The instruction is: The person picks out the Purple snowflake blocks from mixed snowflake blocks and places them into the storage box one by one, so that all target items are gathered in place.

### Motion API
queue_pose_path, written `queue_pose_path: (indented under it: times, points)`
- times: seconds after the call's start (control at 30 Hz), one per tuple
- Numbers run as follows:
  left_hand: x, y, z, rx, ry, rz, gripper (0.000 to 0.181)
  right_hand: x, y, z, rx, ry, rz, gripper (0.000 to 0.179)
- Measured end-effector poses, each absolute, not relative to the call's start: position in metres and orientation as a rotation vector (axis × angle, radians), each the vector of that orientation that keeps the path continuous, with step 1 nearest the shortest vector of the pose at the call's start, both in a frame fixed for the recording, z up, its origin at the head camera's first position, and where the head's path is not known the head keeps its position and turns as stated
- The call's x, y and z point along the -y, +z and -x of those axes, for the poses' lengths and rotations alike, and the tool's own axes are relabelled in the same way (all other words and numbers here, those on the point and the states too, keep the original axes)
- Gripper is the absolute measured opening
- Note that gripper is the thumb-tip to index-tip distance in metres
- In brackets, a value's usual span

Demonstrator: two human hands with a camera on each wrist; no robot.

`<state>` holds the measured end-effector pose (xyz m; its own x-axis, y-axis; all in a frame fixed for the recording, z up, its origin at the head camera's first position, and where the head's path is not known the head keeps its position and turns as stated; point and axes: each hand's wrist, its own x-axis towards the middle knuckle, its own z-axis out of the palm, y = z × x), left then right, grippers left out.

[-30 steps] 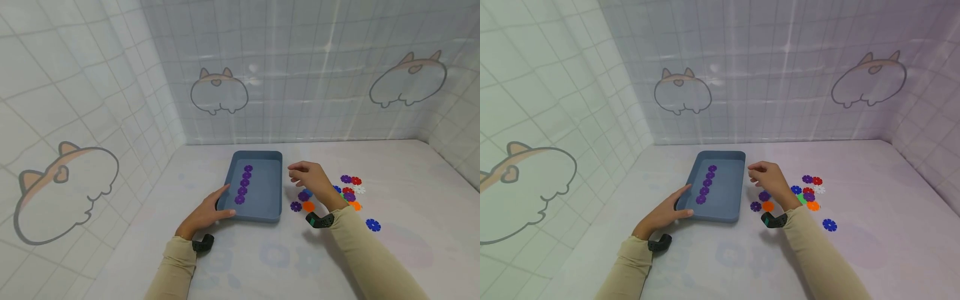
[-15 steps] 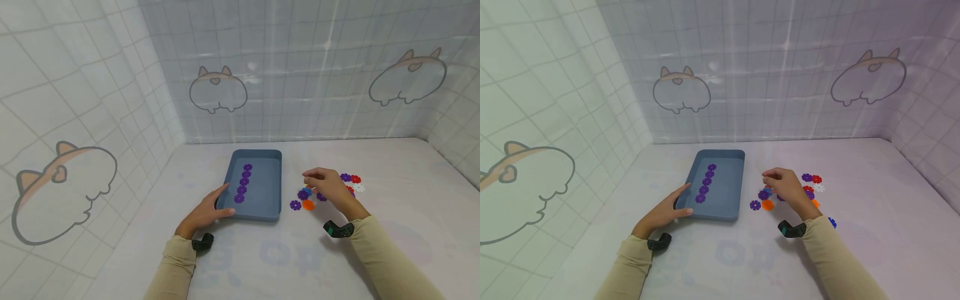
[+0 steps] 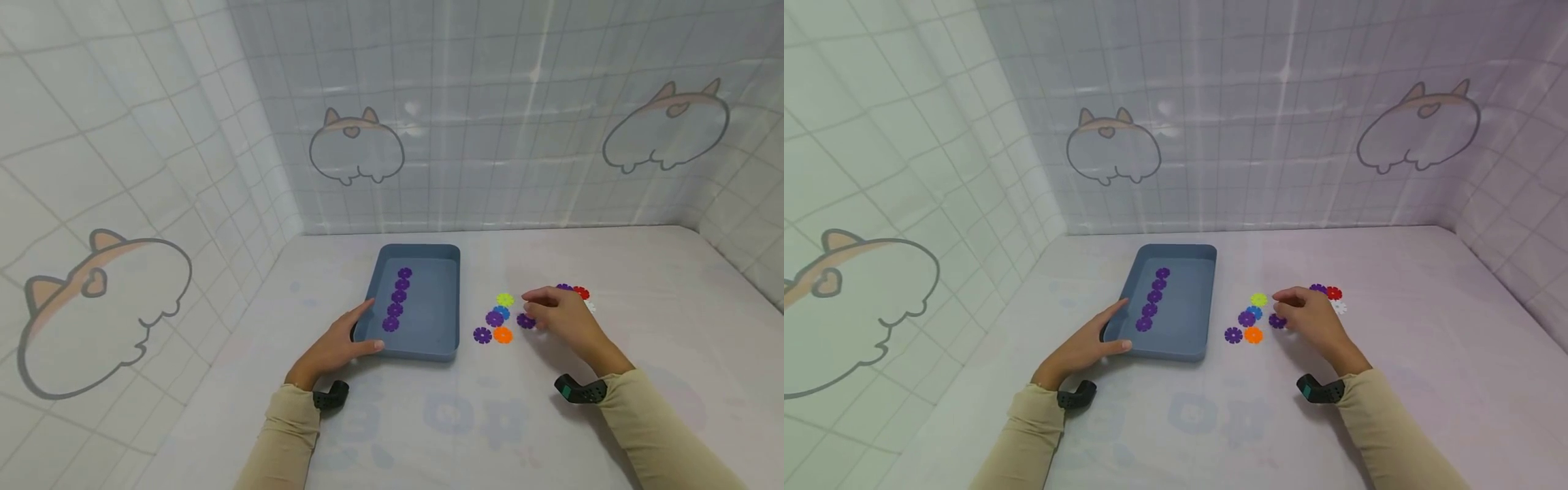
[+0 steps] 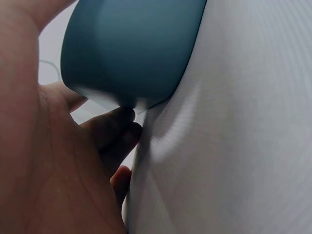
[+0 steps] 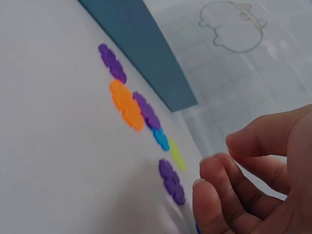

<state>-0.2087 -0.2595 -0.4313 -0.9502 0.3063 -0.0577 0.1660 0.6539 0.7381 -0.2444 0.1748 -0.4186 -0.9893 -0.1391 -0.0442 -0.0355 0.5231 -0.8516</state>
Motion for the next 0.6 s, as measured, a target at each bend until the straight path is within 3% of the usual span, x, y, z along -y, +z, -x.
queue_pose_path:
  times: [0.6]
  points:
    - [0.261, -0.434, 0.209, -2.696, 1.177, -0.379, 0.093, -0.181, -0.435, 0.248, -2.775, -1.305, 0.273, 0.03]
